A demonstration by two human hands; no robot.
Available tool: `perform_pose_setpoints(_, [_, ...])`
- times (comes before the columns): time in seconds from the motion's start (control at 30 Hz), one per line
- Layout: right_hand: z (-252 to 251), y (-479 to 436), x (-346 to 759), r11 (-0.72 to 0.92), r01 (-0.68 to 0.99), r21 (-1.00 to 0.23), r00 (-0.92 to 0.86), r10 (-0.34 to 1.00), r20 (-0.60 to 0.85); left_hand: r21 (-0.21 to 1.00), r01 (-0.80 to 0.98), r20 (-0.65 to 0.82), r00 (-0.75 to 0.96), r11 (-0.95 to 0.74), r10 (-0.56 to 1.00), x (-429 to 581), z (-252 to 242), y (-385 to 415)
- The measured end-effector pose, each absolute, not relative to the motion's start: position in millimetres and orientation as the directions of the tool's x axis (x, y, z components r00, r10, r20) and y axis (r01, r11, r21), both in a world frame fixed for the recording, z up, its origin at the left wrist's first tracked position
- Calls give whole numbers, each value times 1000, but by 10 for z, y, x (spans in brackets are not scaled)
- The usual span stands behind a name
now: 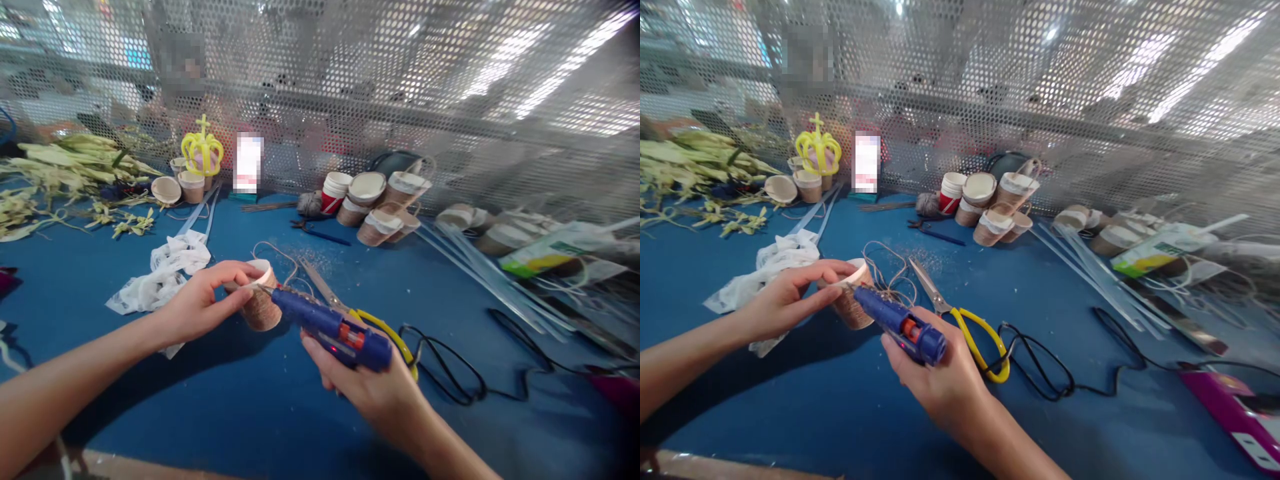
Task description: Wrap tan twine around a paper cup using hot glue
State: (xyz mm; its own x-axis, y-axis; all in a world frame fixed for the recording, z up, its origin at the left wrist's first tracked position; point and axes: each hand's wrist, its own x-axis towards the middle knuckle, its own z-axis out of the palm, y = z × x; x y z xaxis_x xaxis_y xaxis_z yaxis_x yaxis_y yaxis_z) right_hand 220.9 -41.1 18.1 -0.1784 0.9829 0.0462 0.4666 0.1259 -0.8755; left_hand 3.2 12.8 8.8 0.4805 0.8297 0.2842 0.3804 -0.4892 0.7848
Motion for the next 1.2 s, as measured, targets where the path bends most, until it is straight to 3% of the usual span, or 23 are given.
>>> perform_pose_setpoints(0.23, [185, -405, 2204, 52, 509, -859, -44, 998, 34, 835, 337, 250, 471, -435, 846, 25, 54, 134])
perform_pose_setpoints(1.2, [264, -474, 2135, -22, 518, -855, 24, 1000, -11, 836, 330, 254, 474, -438, 843, 38, 67, 132])
